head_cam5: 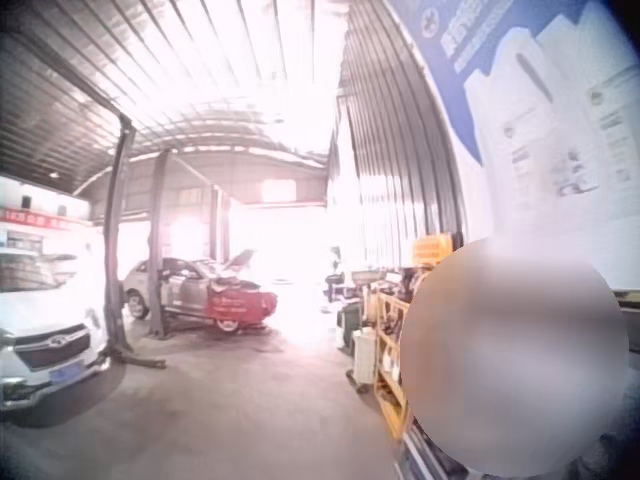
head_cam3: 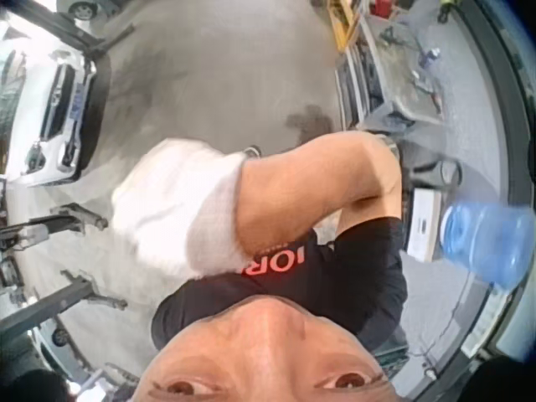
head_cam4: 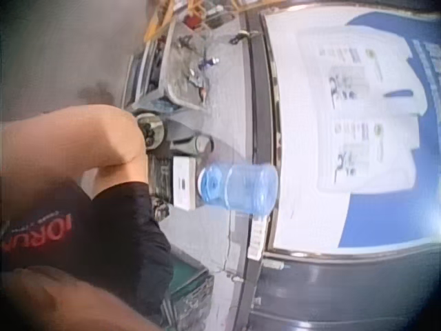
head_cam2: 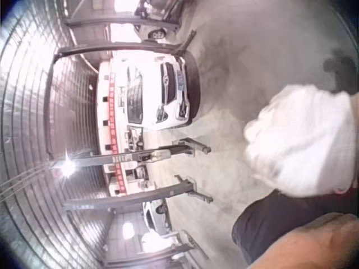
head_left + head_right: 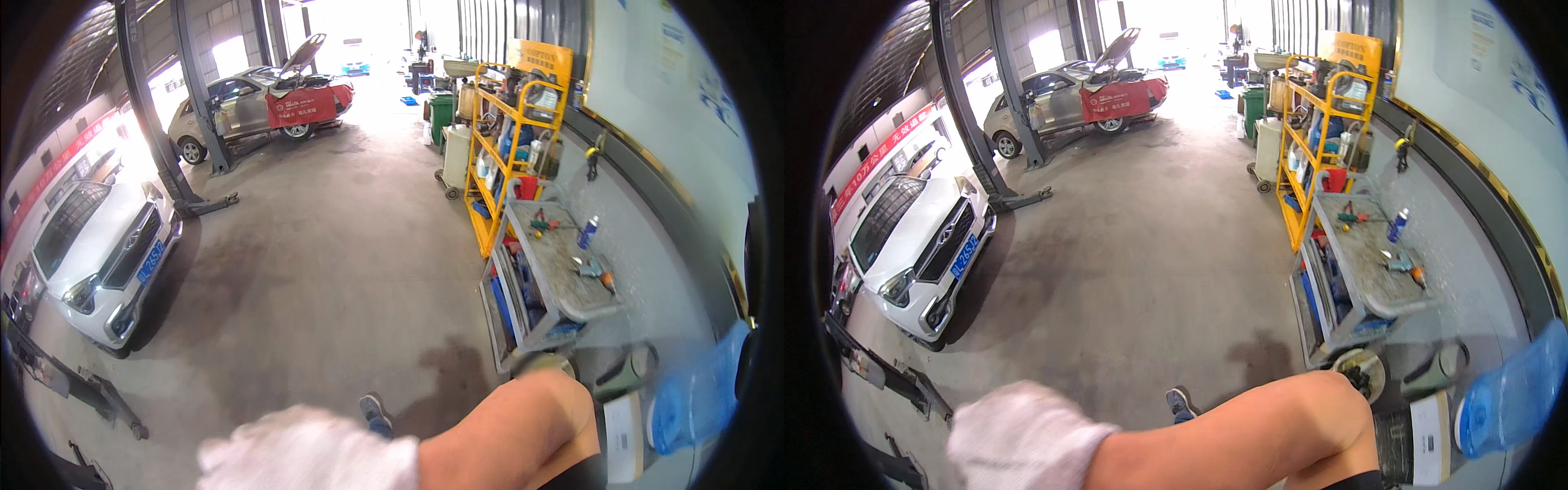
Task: The person removes a black plastic air intake duct from the engine bay, then uses a screwdriver to loosen a hose clamp on a connected hose. The person retrieves tools from a toolbox and returns to the engine to continue the repair.
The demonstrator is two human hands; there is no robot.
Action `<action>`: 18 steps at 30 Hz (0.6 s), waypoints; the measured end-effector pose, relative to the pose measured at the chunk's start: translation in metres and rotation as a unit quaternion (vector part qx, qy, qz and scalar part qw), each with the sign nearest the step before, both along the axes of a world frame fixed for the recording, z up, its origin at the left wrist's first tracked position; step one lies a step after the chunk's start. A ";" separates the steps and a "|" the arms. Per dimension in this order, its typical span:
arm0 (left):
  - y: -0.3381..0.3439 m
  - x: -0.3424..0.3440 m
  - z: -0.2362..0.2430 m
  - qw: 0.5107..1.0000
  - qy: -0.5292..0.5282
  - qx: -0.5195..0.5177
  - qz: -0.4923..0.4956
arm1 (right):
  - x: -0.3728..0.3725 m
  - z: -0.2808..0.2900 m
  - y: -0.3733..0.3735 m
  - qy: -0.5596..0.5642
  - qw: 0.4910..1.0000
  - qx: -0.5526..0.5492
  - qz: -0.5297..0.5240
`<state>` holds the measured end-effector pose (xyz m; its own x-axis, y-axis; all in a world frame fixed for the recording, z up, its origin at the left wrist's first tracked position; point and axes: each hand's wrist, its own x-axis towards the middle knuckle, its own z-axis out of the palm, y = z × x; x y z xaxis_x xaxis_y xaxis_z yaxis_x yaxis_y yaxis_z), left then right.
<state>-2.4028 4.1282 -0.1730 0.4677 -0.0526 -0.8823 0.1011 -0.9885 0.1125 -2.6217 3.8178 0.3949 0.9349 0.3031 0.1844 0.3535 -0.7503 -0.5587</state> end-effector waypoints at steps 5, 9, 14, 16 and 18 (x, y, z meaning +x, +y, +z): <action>-0.218 0.070 -0.041 0.998 0.018 -0.041 -0.053 | 0.088 0.013 -0.163 -0.029 0.998 0.057 0.009; -0.373 0.195 -0.025 0.991 -0.039 -0.071 -0.109 | 0.134 0.056 -0.294 -0.068 0.994 0.084 -0.004; -0.625 0.330 0.014 0.962 -0.155 -0.187 -0.121 | 0.180 0.060 -0.463 -0.097 0.989 0.109 -0.035; -0.771 0.296 0.116 0.956 -0.164 -0.230 -0.080 | 0.193 0.038 -0.542 -0.091 0.987 0.108 -0.073; -0.857 0.323 0.161 0.943 -0.216 -0.245 -0.063 | 0.210 0.026 -0.619 -0.099 0.988 0.107 -0.051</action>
<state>-2.0794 3.2707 -0.0122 0.7407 -0.4841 -0.4659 -0.1735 -0.8078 0.5634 -2.4114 3.1987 0.4206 0.8981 0.1440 0.4155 0.4000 -0.6601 -0.6358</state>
